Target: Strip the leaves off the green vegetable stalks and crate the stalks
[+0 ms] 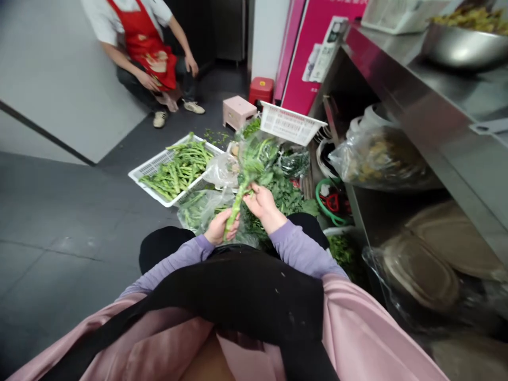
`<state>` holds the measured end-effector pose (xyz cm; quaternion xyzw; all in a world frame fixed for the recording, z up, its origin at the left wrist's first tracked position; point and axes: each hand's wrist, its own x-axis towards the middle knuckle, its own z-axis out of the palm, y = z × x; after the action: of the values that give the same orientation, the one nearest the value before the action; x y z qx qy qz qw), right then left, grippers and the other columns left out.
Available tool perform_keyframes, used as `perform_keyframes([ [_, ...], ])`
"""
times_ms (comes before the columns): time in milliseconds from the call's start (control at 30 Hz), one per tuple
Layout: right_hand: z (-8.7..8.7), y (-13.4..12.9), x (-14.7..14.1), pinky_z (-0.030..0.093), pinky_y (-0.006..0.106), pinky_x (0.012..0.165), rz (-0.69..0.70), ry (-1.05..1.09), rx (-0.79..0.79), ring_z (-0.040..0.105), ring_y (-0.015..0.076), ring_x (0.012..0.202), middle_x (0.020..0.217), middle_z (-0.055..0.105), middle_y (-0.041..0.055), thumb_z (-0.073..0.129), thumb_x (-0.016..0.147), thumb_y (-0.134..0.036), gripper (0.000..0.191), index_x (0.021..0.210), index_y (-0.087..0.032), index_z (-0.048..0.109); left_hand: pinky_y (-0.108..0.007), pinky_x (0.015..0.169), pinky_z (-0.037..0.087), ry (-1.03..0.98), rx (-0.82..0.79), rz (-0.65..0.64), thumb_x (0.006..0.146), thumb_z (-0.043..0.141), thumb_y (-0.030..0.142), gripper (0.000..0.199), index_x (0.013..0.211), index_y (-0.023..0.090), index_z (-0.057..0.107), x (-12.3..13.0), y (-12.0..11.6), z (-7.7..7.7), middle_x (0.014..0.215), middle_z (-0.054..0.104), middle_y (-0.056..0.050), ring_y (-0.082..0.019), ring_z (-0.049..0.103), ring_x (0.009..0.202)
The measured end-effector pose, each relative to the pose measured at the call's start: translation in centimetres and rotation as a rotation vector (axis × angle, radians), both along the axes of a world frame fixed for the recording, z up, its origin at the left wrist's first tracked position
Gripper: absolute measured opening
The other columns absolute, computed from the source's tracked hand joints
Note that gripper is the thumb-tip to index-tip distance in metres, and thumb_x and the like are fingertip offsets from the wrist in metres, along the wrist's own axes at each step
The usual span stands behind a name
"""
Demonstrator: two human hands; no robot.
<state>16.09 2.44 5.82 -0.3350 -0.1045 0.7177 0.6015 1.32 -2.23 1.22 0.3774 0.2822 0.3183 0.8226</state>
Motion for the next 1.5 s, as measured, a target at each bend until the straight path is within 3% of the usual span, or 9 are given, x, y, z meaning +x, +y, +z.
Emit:
perform_keyframes([
  [200,0.7,-0.3,-0.1,0.047,0.02,0.064,0.039,0.008,0.194,0.046,0.0075,0.059,0.062,0.044,-0.0031,0.05,0.087,-0.016,0.019,0.068,-0.017,0.049,-0.017,0.024,0.018,-0.339,-0.296,-0.156,0.088,0.037,0.045,0.031,0.074,0.019,0.041,0.4,-0.8,2.5,0.046,0.031,0.007,-0.005,0.021,0.027],
  [367,-0.4,-2.2,-0.4,0.046,0.023,0.067,0.01,-0.132,0.313,0.044,0.0084,0.063,0.064,0.039,-0.0032,0.06,0.083,-0.025,0.025,0.063,-0.018,0.047,-0.015,0.028,0.017,-0.386,-0.305,0.31,0.089,0.039,0.045,0.034,0.068,0.019,0.036,-1.2,3.1,3.0,0.043,0.025,0.009,-0.004,0.019,0.027],
  [467,-1.4,-2.9,-0.2,0.044,0.024,0.061,0.144,-0.211,0.236,0.043,0.0084,0.06,0.061,0.04,-0.0038,0.067,0.078,-0.031,0.025,0.065,-0.017,0.049,-0.016,0.03,0.021,-0.19,-0.196,0.502,0.081,0.054,0.048,0.034,0.071,0.019,0.04,-1.1,5.3,2.5,0.042,0.029,0.01,-0.003,0.026,0.028],
  [633,-3.3,-3.4,-0.5,0.037,0.022,0.049,0.194,-0.471,0.123,0.041,0.0071,0.049,0.051,0.042,-0.0054,0.072,0.068,-0.041,0.032,0.065,-0.015,0.053,-0.016,0.033,0.025,0.26,0.147,0.425,0.064,0.075,0.041,0.037,0.077,0.015,0.052,2.3,3.9,1.1,0.043,0.043,0.009,-0.003,0.035,0.03],
  [867,-6.6,-1.7,2.0,0.035,0.021,0.044,0.176,-0.857,-0.004,0.04,0.0078,0.041,0.045,0.043,-0.0059,0.063,0.075,-0.04,0.026,0.068,-0.016,0.055,-0.017,0.033,0.027,0.347,0.131,0.48,0.067,0.07,0.037,0.031,0.074,0.016,0.049,3.2,3.8,-1.0,0.041,0.042,0.01,-0.003,0.034,0.03],
  [1033,-6.5,2.7,6.8,0.047,0.025,0.067,0.102,-1.251,-0.231,0.061,0.0176,0.078,0.081,0.065,0.0103,0.081,0.058,-0.026,0.042,0.091,-0.011,0.058,-0.016,0.032,0.026,0.473,0.179,0.528,0.067,0.069,0.032,0.025,0.074,0.016,0.05,3.1,4.4,-1.7,0.041,0.041,0.01,-0.004,0.035,0.029],
  [1100,-5.9,2.7,6.7,0.048,0.025,0.072,0.117,-1.192,-0.129,0.061,0.0181,0.089,0.098,0.064,0.0136,0.081,0.058,-0.027,0.053,0.103,-0.013,0.057,-0.016,0.032,0.027,0.539,0.207,0.513,0.067,0.068,0.031,0.024,0.073,0.016,0.051,3.2,4.2,-1.6,0.042,0.041,0.01,-0.004,0.036,0.03],
  [1233,-5.5,-0.4,3.4,0.051,0.024,0.06,0.449,-0.738,0.132,0.062,0.0137,0.075,0.094,0.065,0.0065,0.062,0.077,-0.04,0.034,0.101,-0.017,0.06,-0.017,0.032,0.03,0.616,0.31,0.467,0.069,0.066,0.031,0.021,0.076,0.015,0.054,3.7,3.5,-1.5,0.045,0.045,0.009,-0.005,0.039,0.032],
  [1500,-7.5,-3.5,2.4,0.035,0.016,0.041,0.248,-0.765,0.108,0.044,0.0047,0.043,0.056,0.054,-0.0056,0.055,0.073,-0.016,0.004,0.074,-0.015,0.058,-0.017,0.035,0.031,0.611,0.389,0.259,0.068,0.065,0.023,0.032,0.098,0.016,0.056,4.2,1.5,-2.5,0.056,0.052,0.007,-0.005,0.038,0.034],
])
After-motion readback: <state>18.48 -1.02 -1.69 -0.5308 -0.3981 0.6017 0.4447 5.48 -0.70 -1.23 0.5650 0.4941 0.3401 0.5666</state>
